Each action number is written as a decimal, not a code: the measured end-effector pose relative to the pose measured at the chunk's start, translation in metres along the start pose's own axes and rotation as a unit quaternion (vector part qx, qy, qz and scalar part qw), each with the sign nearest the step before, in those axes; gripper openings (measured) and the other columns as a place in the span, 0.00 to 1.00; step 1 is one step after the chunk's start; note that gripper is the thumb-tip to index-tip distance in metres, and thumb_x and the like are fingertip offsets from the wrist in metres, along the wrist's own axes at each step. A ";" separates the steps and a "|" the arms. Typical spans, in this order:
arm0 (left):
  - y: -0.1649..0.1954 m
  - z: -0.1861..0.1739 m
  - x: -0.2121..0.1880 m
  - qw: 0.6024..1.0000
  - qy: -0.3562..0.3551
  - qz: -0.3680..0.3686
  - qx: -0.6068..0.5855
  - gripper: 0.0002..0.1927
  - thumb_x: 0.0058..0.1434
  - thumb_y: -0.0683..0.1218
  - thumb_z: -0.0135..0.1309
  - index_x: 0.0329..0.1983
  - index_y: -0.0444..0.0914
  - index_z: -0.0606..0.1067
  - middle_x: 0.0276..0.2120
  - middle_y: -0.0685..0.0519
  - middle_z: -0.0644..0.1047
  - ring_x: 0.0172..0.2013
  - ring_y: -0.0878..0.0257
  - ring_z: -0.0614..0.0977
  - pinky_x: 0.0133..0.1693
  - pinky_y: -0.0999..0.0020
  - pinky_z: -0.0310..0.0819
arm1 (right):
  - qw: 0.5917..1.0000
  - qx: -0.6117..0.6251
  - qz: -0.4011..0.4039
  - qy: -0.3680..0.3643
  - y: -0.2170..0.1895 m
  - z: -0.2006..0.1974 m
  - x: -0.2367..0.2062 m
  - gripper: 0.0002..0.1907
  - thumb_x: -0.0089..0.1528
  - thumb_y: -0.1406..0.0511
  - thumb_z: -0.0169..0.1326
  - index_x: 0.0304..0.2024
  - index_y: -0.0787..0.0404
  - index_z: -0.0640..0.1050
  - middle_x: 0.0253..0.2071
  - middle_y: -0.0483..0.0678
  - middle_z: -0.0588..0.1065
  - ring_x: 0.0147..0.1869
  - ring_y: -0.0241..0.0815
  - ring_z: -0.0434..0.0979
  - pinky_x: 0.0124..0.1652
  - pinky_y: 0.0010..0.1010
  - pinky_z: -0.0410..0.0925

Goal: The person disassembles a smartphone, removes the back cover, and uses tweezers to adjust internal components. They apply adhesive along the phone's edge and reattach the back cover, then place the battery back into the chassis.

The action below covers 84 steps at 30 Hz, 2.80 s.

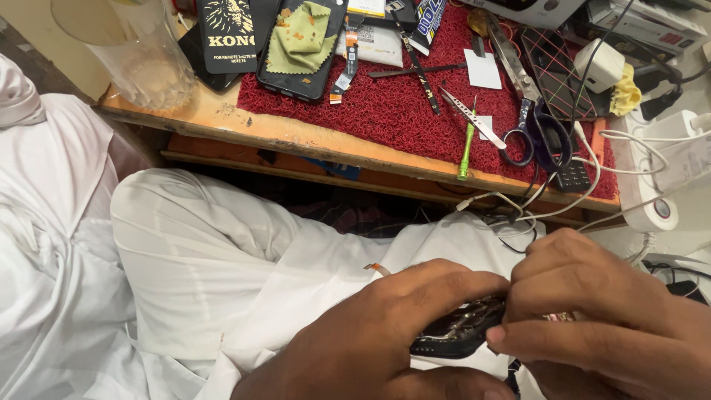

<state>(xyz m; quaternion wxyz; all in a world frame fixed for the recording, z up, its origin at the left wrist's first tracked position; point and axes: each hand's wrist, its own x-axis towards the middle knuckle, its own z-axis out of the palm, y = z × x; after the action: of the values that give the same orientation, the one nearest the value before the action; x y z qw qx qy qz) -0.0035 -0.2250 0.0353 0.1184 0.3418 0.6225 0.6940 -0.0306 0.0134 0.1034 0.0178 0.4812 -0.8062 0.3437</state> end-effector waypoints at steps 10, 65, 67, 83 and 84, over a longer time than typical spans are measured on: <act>-0.005 0.004 -0.001 1.000 0.006 -0.005 -0.027 0.31 0.67 0.55 0.60 0.68 0.36 0.67 0.55 0.46 0.77 0.60 0.55 0.82 0.60 0.64 0.77 | 0.989 -0.134 -0.014 0.062 -0.007 0.014 -0.009 0.16 0.51 0.65 0.68 0.42 0.55 0.81 0.39 0.43 0.77 0.43 0.39 0.82 0.45 0.38 0.72; 0.001 0.000 -0.003 1.000 0.015 -0.020 -0.008 0.34 0.61 0.50 0.63 0.67 0.35 0.66 0.55 0.44 0.75 0.58 0.53 0.81 0.58 0.62 0.76 | 0.975 -0.211 0.015 0.063 -0.017 0.028 -0.020 0.16 0.55 0.65 0.67 0.45 0.53 0.79 0.42 0.41 0.75 0.49 0.40 0.83 0.50 0.39 0.75; 0.000 0.000 -0.002 1.000 0.016 -0.020 -0.005 0.34 0.60 0.50 0.63 0.67 0.34 0.66 0.56 0.43 0.75 0.57 0.53 0.81 0.57 0.63 0.76 | 0.974 -0.216 0.019 0.062 -0.018 0.029 -0.021 0.16 0.55 0.65 0.67 0.45 0.53 0.79 0.42 0.40 0.75 0.49 0.40 0.83 0.50 0.38 0.74; 0.005 -0.001 -0.005 0.999 0.007 -0.038 0.039 0.35 0.59 0.53 0.63 0.66 0.34 0.66 0.54 0.41 0.75 0.55 0.49 0.81 0.54 0.61 0.77 | 0.977 -0.200 0.026 0.075 -0.019 0.035 -0.022 0.15 0.55 0.67 0.67 0.43 0.54 0.78 0.40 0.40 0.76 0.48 0.40 0.84 0.48 0.39 0.76; 0.004 0.000 -0.006 0.998 0.005 -0.037 0.044 0.35 0.59 0.53 0.63 0.66 0.34 0.66 0.54 0.41 0.75 0.55 0.49 0.81 0.54 0.60 0.77 | 0.977 -0.196 0.021 0.076 -0.019 0.036 -0.022 0.14 0.55 0.68 0.67 0.42 0.55 0.78 0.40 0.41 0.75 0.47 0.41 0.84 0.47 0.39 0.76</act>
<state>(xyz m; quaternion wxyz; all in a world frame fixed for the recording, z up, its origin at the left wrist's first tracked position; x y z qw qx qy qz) 0.0023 -0.2290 0.0376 0.1260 0.3198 0.6652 0.6628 0.0072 0.0041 0.0779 0.1661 0.4240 -0.8639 0.2153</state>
